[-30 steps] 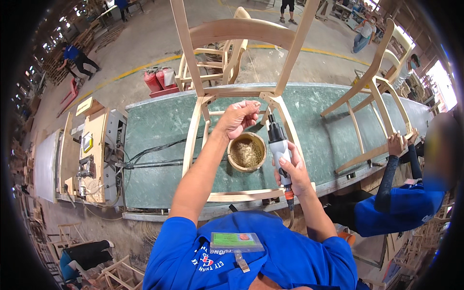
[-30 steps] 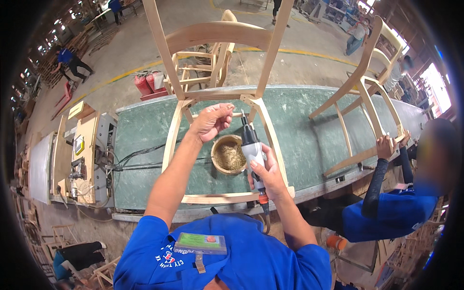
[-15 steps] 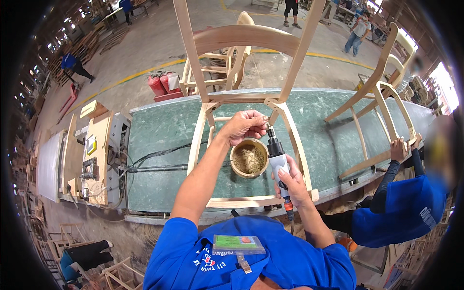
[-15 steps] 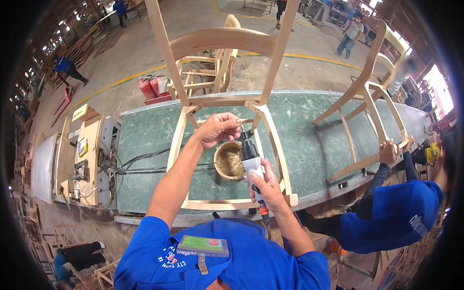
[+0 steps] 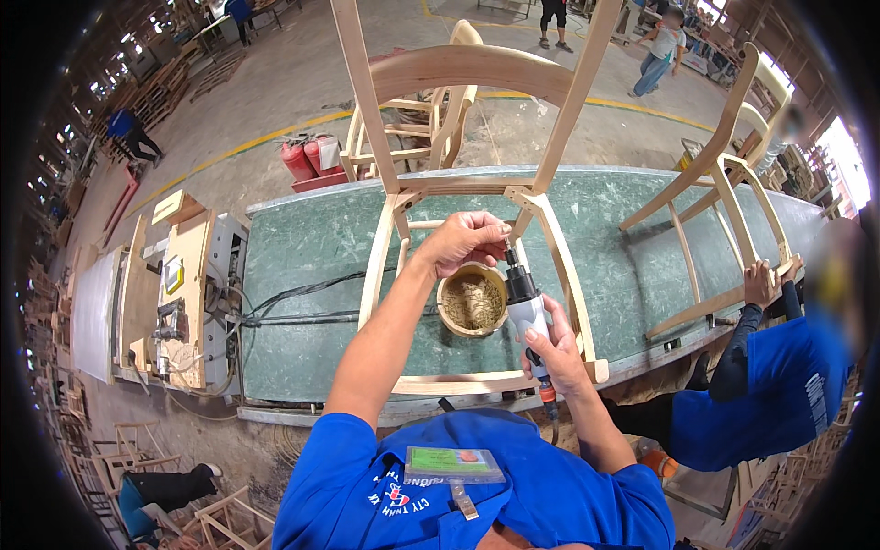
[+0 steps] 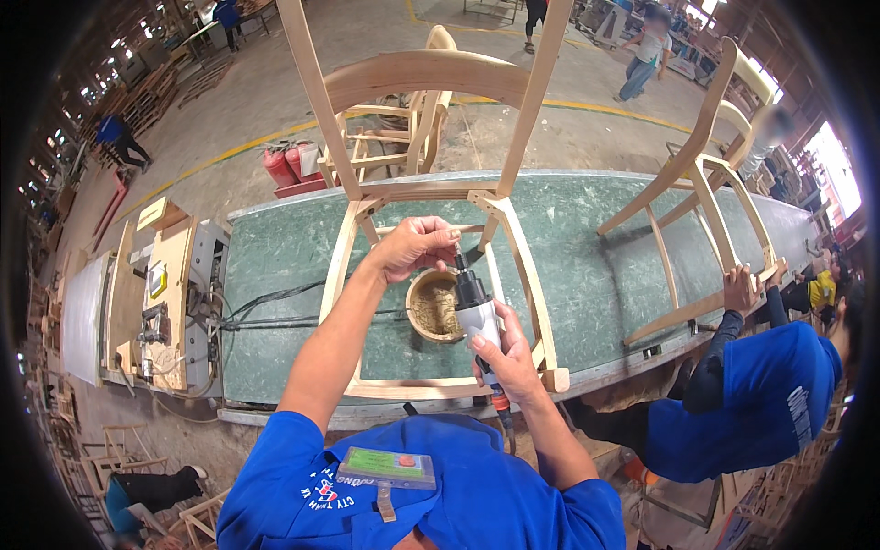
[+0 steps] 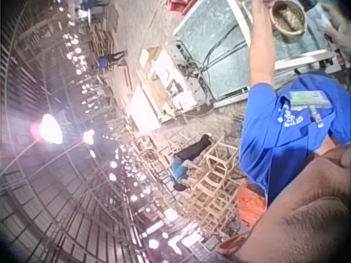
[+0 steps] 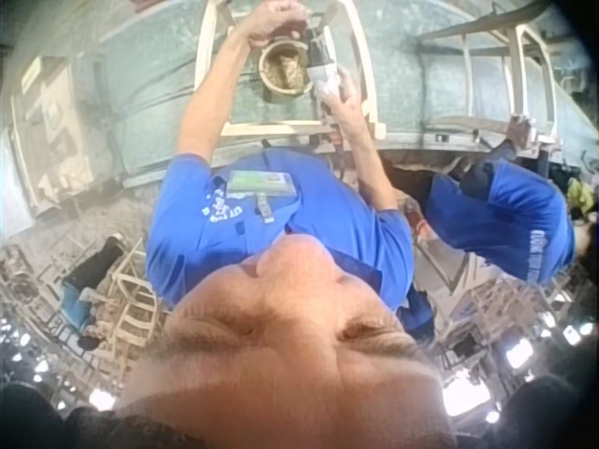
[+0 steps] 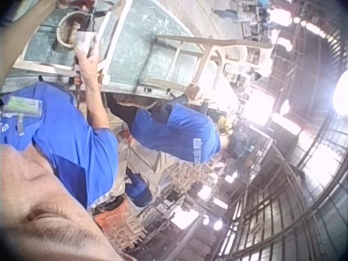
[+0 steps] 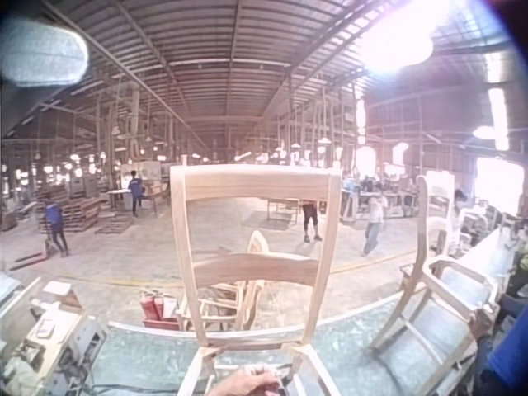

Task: The person assembles wooden chair frames on a factory floor using a pneumatic drill to fasten small wooden blocks to the chair legs. They then walk to a table saw and cut additional wooden pieces.

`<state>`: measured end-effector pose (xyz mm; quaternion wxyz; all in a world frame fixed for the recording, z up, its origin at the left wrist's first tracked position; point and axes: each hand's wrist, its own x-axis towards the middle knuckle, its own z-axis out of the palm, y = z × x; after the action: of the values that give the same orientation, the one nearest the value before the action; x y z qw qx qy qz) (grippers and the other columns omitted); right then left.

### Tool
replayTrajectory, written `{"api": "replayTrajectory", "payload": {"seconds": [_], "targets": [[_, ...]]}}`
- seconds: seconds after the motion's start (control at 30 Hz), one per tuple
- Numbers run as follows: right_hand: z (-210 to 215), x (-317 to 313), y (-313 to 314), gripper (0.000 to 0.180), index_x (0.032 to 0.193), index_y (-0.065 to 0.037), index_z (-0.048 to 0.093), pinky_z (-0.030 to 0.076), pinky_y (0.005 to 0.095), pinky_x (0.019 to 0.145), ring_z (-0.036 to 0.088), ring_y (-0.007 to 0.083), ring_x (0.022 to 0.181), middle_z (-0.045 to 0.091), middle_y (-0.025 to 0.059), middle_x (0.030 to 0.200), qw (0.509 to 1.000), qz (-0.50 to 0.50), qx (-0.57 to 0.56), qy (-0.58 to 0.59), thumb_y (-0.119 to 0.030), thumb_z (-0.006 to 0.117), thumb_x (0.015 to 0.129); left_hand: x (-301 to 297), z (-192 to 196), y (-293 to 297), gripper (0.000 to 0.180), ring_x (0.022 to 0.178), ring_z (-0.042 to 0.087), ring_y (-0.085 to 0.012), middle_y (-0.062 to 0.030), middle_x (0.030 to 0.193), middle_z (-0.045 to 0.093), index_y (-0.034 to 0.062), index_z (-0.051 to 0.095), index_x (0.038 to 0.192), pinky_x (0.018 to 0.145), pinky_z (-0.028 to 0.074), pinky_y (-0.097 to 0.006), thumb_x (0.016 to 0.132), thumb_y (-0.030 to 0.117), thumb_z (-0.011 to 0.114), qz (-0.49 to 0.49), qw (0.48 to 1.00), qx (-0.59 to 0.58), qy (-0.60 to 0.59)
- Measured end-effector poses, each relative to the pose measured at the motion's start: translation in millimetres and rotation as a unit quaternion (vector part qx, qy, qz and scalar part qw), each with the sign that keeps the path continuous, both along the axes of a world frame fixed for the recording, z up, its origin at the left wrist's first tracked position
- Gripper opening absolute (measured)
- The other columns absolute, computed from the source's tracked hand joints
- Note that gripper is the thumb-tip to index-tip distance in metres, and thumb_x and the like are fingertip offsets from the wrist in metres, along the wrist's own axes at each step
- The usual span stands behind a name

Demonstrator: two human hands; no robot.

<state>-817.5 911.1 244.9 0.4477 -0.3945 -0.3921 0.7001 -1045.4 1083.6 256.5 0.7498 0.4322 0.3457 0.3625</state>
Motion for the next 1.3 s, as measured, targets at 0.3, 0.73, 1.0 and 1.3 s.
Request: {"api": "replayTrajectory", "payload": {"seconds": [0.3, 0.73, 1.0, 1.3], "targets": [[-1, -1, 1, 0.084, 0.157, -0.006, 0.022, 0.051, 0.0277, 0.046, 0.062, 0.0146, 0.059, 0.061, 0.0154, 0.106, 1.0, 0.004, 0.002, 0.019, -0.024, 0.075, 0.094, -3, 4, 1, 0.027, 0.081, 0.074, -0.0139, -0.0071, 0.092, 0.075, 0.0039, 0.071, 0.102, 0.065, 0.061, -0.025, 0.094, 0.028, 0.079, -0.021, 0.999, 0.025, 0.032], [-19, 11, 15, 0.071, 0.157, -0.003, 0.026, 0.055, 0.0311, 0.077, 0.065, 0.0171, 0.094, 0.059, 0.0135, 0.121, 0.993, -0.107, 0.039, 0.035, -0.025, 0.064, 0.101, 18, 28, -70, 0.02, 0.068, 0.069, -0.0087, -0.0036, 0.078, 0.071, 0.0048, 0.069, 0.09, 0.055, 0.055, -0.025, 0.097, 0.023, 0.073, -0.101, 0.964, 0.113, 0.218], [-29, -14, 25, 0.066, 0.156, 0.005, 0.03, 0.034, 0.0372, 0.115, 0.046, 0.0217, 0.132, 0.047, 0.0159, 0.144, 0.953, -0.214, 0.196, -0.084, -0.017, 0.06, 0.101, 45, 10, -123, 0.02, 0.065, 0.068, -0.0094, -0.005, 0.078, 0.07, -0.0005, 0.067, 0.089, 0.05, 0.052, -0.025, 0.097, 0.018, 0.07, -0.104, 0.963, 0.036, 0.245], [-40, -6, 20, 0.067, 0.156, 0.004, 0.028, 0.037, 0.037, 0.113, 0.045, 0.0216, 0.132, 0.045, 0.0168, 0.144, 0.956, -0.202, 0.187, -0.105, -0.019, 0.061, 0.103, 48, 4, -132, 0.013, 0.081, 0.069, -0.0386, -0.0187, 0.082, 0.066, 0.0028, 0.064, 0.091, 0.069, 0.055, -0.049, 0.09, 0.014, 0.07, -0.073, 0.713, 0.569, 0.404]]}}
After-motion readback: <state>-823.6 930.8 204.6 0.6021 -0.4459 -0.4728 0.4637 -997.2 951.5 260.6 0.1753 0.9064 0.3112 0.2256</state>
